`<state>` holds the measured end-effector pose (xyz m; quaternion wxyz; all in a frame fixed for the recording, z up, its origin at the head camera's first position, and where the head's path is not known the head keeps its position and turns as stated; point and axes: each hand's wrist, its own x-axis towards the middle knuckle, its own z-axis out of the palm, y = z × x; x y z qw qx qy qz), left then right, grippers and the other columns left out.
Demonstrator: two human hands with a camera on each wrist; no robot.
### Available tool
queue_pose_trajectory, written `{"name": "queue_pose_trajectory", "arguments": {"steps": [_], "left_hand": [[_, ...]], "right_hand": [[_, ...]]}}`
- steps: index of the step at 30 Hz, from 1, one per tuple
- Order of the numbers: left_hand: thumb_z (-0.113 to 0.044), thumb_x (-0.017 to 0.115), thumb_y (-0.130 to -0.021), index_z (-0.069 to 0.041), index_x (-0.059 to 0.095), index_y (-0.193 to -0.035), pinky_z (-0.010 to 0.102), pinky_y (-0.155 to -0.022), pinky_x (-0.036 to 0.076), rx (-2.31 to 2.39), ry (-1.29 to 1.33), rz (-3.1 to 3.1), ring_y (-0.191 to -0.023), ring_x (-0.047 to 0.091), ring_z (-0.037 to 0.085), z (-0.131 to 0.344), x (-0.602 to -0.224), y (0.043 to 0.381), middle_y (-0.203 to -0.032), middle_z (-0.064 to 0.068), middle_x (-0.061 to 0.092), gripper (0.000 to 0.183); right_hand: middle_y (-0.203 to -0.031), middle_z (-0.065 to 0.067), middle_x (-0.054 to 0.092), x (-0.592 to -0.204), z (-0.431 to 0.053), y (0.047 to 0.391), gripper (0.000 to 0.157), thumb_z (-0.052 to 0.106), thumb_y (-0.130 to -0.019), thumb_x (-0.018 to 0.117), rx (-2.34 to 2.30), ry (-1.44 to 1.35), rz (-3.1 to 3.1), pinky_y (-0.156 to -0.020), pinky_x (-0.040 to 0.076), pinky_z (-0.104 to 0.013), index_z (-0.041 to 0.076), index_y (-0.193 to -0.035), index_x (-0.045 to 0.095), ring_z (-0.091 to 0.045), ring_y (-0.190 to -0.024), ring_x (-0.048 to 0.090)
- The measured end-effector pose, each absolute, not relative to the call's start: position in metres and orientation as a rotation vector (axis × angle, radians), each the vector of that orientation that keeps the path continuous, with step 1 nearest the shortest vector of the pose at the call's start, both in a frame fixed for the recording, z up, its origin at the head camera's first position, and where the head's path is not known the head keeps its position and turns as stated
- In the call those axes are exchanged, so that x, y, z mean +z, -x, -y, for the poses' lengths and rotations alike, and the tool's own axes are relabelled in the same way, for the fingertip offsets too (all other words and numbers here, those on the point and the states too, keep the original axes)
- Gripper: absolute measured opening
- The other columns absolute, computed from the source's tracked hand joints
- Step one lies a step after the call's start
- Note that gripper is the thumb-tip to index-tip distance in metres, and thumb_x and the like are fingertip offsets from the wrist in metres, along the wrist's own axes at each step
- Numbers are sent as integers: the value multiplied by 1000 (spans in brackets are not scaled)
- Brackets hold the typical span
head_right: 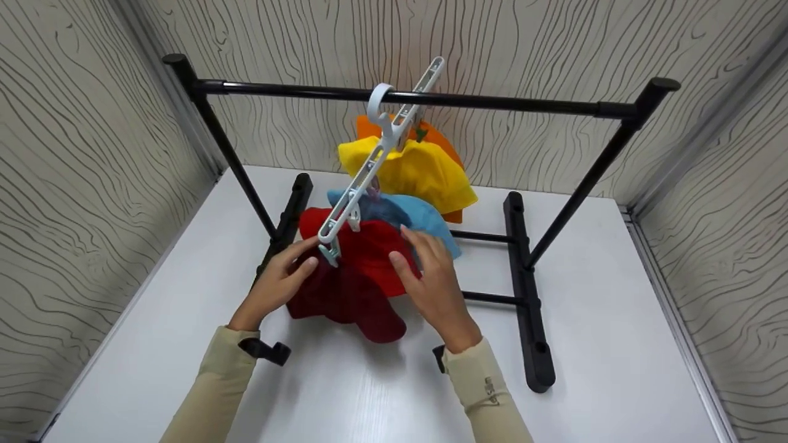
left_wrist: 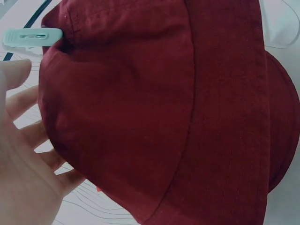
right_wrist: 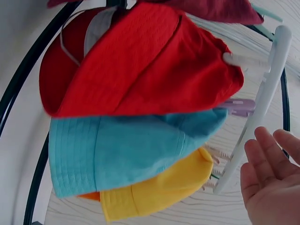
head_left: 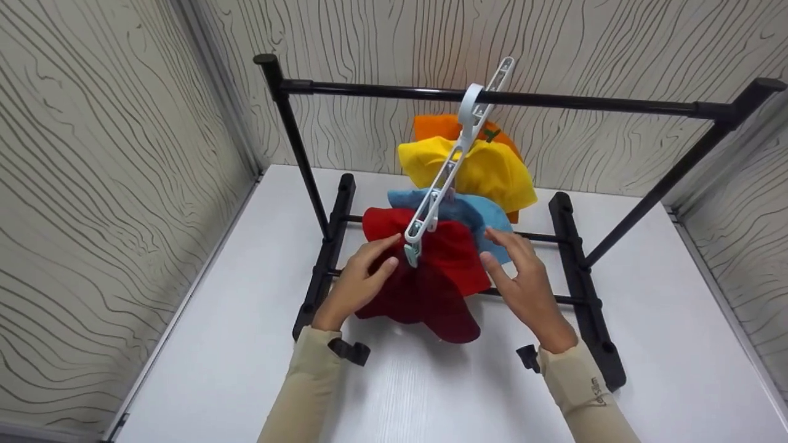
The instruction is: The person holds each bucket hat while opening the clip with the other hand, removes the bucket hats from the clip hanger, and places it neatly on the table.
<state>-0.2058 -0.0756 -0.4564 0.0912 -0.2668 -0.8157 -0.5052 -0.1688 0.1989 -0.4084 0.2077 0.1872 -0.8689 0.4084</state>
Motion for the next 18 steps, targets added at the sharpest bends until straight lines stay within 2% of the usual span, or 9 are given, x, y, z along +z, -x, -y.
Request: {"name": "queue_pose_trajectory", "arguments": {"steps": [7, 12, 18], "left_hand": [[-32, 48, -93, -22, 45, -133, 36, -101, 34, -1484, 796, 2434, -121, 42, 14, 71, -461, 205, -131, -1, 48, 42], [-36, 49, -92, -25, 45, -133, 35, -101, 35, -1468, 796, 2441, -121, 41, 12, 66, -463, 206, -131, -3, 48, 43], [-33, 51, -92, -21, 50, -129, 35, -101, 35, -1456, 808, 2404, -120, 42, 13, 60, -463, 207, -127, -2, 51, 40]], "right_hand": [[-127, 5, 50, -410, -177, 172, 45, 31, -90, 55, 1262, -520, 2498, -91, 44, -37, 16, -132, 47, -10, -117, 42], [-127, 5, 50, -409, -162, 177, 45, 32, -90, 54, 1292, -578, 2491, -92, 44, -36, 17, -131, 48, -10, -117, 42], [-125, 6, 52, -412, -149, 182, 45, 31, -88, 58, 1286, -656, 2454, -94, 43, -37, 16, -130, 50, -9, -115, 43]]}}
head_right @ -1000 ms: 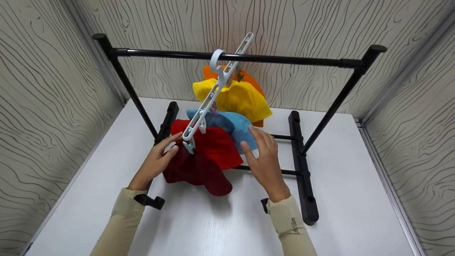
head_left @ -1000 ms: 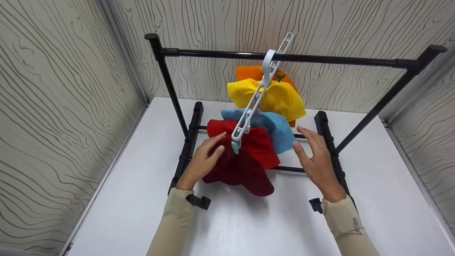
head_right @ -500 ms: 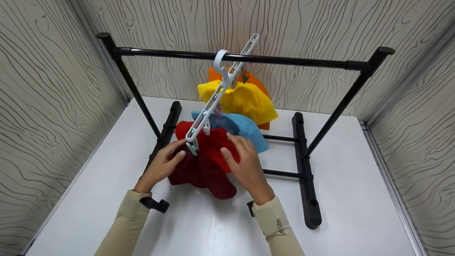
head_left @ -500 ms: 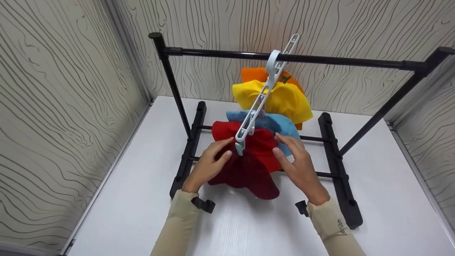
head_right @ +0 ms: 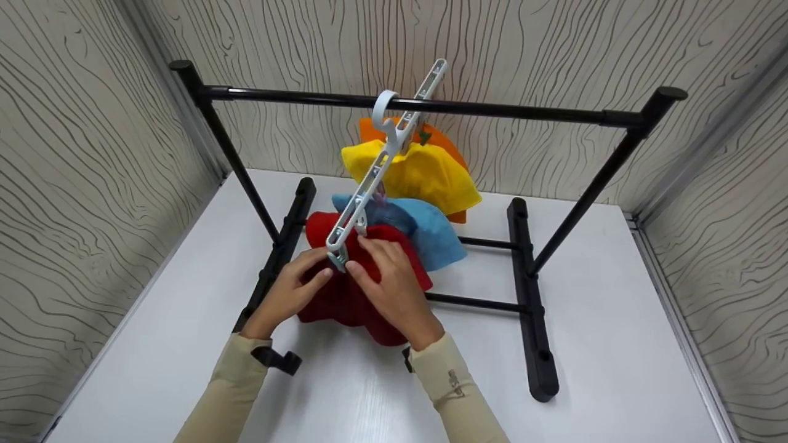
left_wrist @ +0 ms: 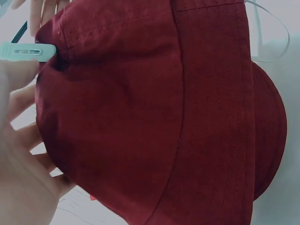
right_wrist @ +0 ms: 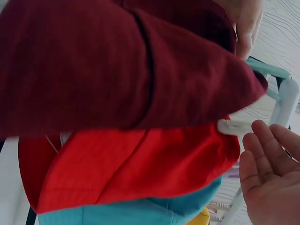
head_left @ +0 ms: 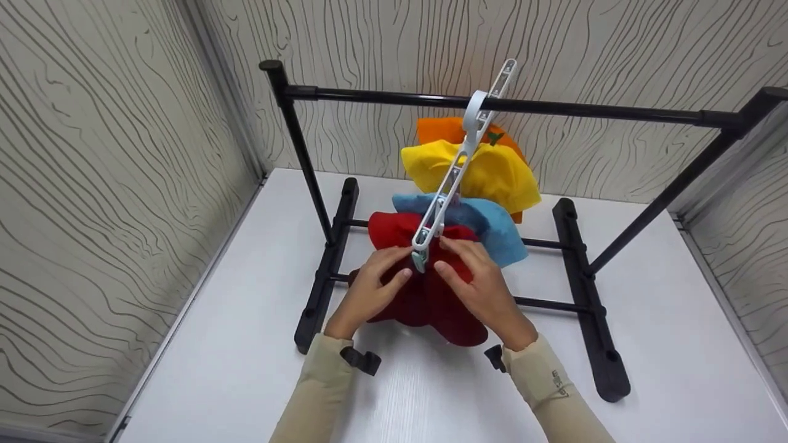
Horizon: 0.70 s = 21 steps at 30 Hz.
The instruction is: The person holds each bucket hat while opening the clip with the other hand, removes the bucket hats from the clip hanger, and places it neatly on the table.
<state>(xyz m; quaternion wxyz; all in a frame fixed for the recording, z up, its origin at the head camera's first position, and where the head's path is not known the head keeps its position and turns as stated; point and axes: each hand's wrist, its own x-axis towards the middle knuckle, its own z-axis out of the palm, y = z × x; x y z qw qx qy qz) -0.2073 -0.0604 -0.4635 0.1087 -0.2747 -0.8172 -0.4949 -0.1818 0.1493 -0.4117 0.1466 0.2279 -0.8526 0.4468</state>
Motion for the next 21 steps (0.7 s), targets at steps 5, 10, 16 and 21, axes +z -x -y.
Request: {"name": "queue_pose_trajectory", "arguments": {"steps": [5, 10, 16, 21], "left_hand": [[-32, 53, -91, -18, 55, -125, 34, -101, 34, -1425, 797, 2405, -120, 42, 13, 58, -463, 206, -125, -2, 53, 36], [-34, 52, -91, -16, 56, -123, 36, -102, 34, -1395, 809, 2416, -122, 41, 16, 56, -463, 204, -126, -1, 52, 37], [-41, 52, -89, -18, 56, -124, 35, -101, 35, -1392, 816, 2448, -121, 40, 13, 53, -464, 201, -127, -3, 50, 42], [-40, 54, -88, -20, 57, -122, 33, -98, 38, -1395, 808, 2463, -117, 42, 11, 52, -462, 200, -124, -4, 52, 40]], "right_hand": [[-124, 4, 53, -416, -144, 185, 46, 31, -86, 61, 1250, -699, 2447, -95, 42, -38, 17, -128, 51, -12, -113, 44], [-123, 5, 54, -416, -139, 186, 46, 37, -85, 59, 1225, -694, 2463, -93, 43, -37, 17, -126, 53, -11, -112, 44], [-123, 7, 54, -416, -136, 185, 48, 39, -83, 60, 1235, -652, 2472, -90, 45, -34, 18, -126, 54, -8, -111, 45], [-118, 8, 58, -416, -136, 185, 44, 35, -83, 62, 1227, -649, 2441, -89, 46, -34, 16, -123, 56, -8, -106, 48]]}}
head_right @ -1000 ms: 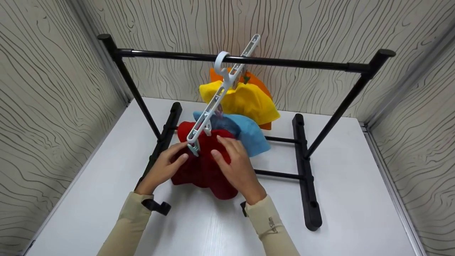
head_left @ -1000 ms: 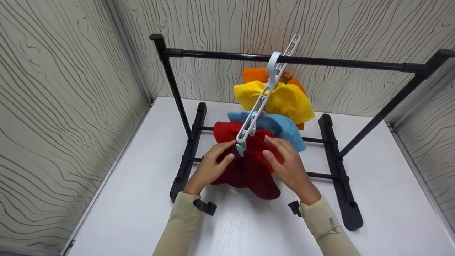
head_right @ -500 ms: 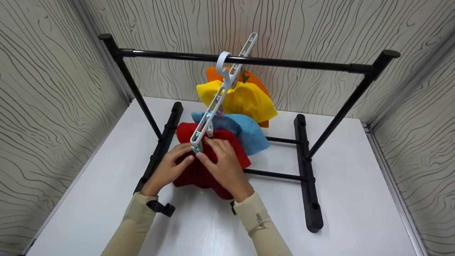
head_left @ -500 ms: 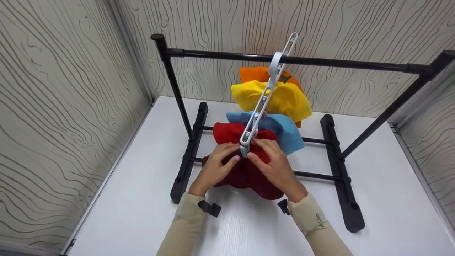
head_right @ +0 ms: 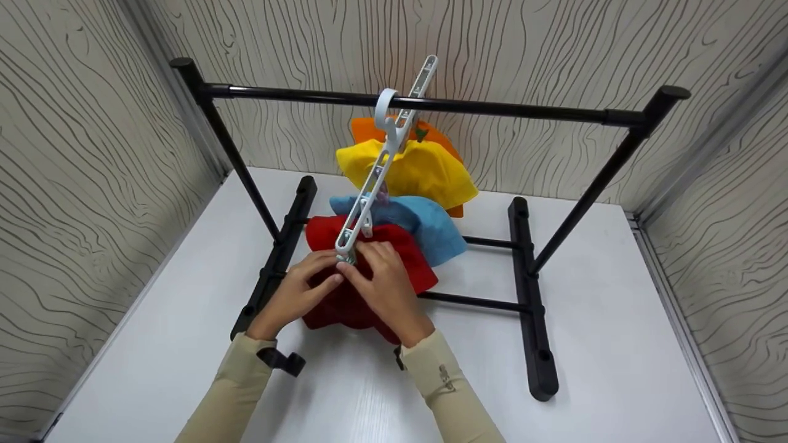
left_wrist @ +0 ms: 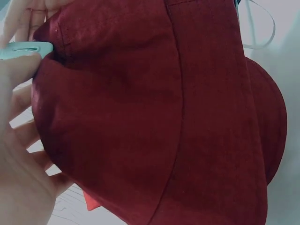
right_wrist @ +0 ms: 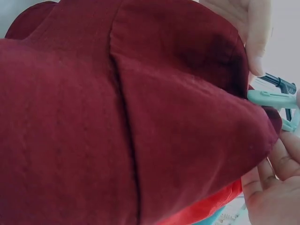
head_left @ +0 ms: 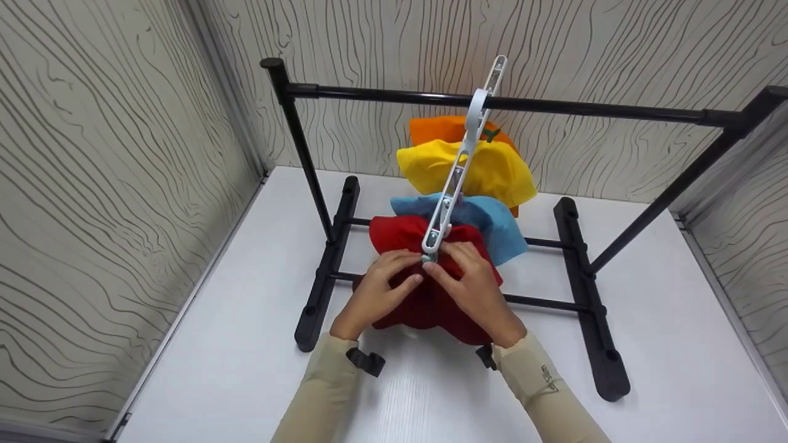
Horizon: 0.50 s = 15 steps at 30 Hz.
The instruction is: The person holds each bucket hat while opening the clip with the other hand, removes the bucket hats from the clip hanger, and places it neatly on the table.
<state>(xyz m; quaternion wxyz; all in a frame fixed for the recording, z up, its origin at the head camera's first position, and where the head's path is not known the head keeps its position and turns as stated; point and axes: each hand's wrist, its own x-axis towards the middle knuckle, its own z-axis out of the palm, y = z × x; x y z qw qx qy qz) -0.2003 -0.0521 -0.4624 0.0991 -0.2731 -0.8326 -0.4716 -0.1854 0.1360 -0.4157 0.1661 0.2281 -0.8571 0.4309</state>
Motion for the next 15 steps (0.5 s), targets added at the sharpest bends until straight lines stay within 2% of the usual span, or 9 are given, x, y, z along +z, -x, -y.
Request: {"name": "queue_pose_trajectory", "arguments": {"steps": [15], "left_hand": [[-26, 55, -90, -13, 63, -103, 26, -88, 44, -1247, 815, 2407, -97, 54, 8, 41, -463, 201, -100, -3, 62, 19]], "right_hand": [[-116, 12, 58, -413, -138, 183, 40, 33, -87, 58, 1140, -680, 2459, -85, 47, -29, 21, -125, 56, -5, -102, 47]]}}
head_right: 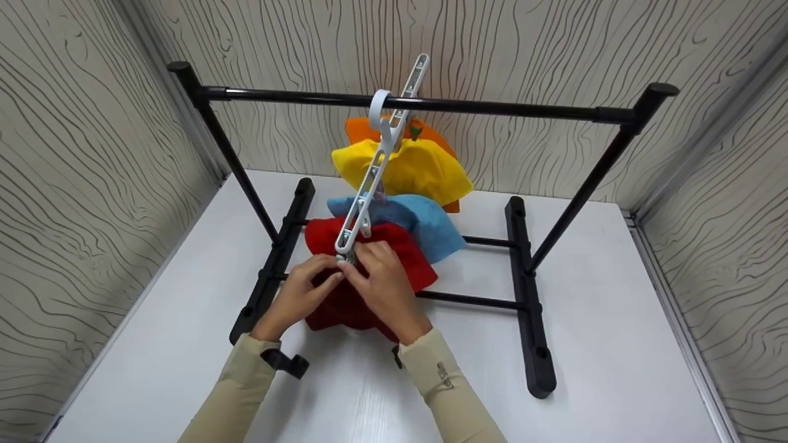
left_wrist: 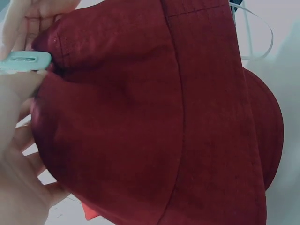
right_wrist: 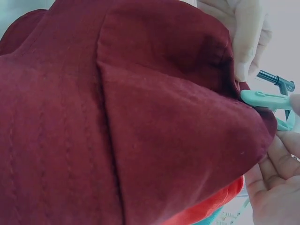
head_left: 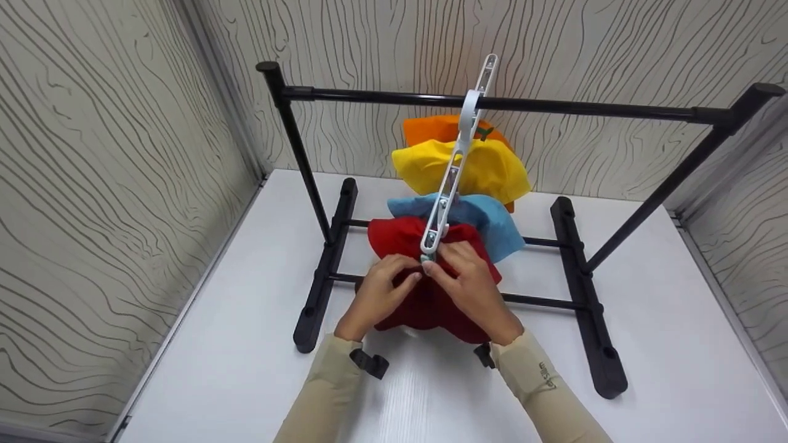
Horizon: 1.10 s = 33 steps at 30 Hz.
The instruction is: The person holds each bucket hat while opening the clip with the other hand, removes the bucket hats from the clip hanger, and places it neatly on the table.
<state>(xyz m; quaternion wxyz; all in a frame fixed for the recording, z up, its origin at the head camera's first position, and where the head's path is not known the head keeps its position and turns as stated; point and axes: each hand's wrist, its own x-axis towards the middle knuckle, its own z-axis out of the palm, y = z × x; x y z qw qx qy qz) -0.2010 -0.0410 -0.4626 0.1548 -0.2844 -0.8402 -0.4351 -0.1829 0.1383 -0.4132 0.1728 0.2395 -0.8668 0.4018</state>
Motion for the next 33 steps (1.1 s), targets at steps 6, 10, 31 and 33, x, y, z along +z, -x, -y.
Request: {"name": "queue_pose_trajectory", "arguments": {"steps": [6, 10, 31, 33], "left_hand": [[-21, 56, -90, -10, 63, -97, 25, -83, 45, -1223, 804, 2373, -91, 56, 7, 37, -465, 201, -94, -2, 62, 15], [-18, 56, -90, -9, 63, -96, 23, -80, 46, -1241, 820, 2355, -89, 57, 7, 35, -465, 201, -92, -1, 62, 13], [-19, 54, -91, -9, 61, -96, 20, -75, 48, -1293, 852, 2358, -84, 58, 6, 33, -463, 200, -90, -2, 63, 13], [-20, 54, -91, -9, 61, -96, 20, -76, 47, -1308, 863, 2353, -84, 58, 5, 33, -463, 200, -90, -2, 63, 14]], "right_hand": [[-114, 11, 58, -415, -138, 183, 38, 32, -88, 57, 1118, -697, 2442, -83, 48, -29, 20, -124, 57, -5, -100, 46], [-112, 10, 59, -416, -139, 183, 37, 30, -88, 58, 1103, -700, 2422, -81, 48, -28, 18, -122, 58, -5, -99, 46], [-105, 4, 62, -416, -143, 184, 33, 22, -87, 61, 1091, -739, 2351, -80, 48, -26, 11, -118, 61, -7, -96, 48], [-106, 5, 61, -416, -143, 184, 33, 22, -87, 61, 1103, -741, 2355, -80, 48, -26, 11, -118, 61, -7, -96, 48]]}}
